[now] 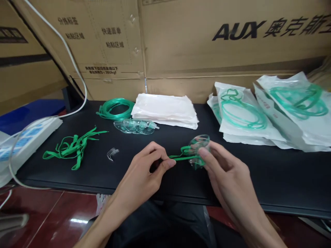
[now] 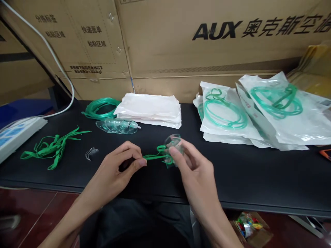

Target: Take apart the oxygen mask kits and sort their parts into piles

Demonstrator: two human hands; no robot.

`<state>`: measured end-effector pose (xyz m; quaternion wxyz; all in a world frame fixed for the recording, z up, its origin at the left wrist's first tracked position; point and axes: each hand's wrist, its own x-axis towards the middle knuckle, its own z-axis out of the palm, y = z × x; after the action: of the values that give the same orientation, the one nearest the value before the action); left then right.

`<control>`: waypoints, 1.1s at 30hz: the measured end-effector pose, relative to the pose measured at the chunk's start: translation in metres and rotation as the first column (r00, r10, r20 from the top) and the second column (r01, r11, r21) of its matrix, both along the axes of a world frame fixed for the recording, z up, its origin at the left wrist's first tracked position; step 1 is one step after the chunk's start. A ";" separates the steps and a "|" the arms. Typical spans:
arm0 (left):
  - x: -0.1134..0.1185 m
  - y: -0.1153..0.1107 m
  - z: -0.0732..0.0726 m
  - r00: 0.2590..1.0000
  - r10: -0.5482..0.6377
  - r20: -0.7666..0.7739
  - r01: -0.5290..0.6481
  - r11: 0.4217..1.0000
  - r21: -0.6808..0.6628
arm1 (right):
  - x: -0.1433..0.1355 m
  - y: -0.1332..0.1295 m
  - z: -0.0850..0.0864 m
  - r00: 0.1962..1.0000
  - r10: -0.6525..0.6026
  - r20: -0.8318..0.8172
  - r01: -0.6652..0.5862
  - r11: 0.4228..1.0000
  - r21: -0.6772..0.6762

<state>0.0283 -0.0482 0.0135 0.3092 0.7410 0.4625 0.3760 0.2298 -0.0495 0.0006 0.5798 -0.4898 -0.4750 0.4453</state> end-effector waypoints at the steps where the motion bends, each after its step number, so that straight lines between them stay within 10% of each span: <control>1: -0.001 0.000 0.001 0.999 0.029 0.019 -0.029 0.999 -0.016 | 0.000 -0.001 0.000 0.999 -0.030 -0.019 0.030 1.000 -0.002; 33: 0.003 -0.001 0.001 0.992 -0.123 0.041 0.128 0.979 -0.157 | -0.009 -0.005 0.003 0.947 0.173 0.270 -0.185 0.983 0.019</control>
<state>0.0310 -0.0495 0.0145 0.3977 0.7356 0.4385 0.3292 0.2211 -0.0543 0.0040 0.4785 -0.4871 -0.6009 0.4154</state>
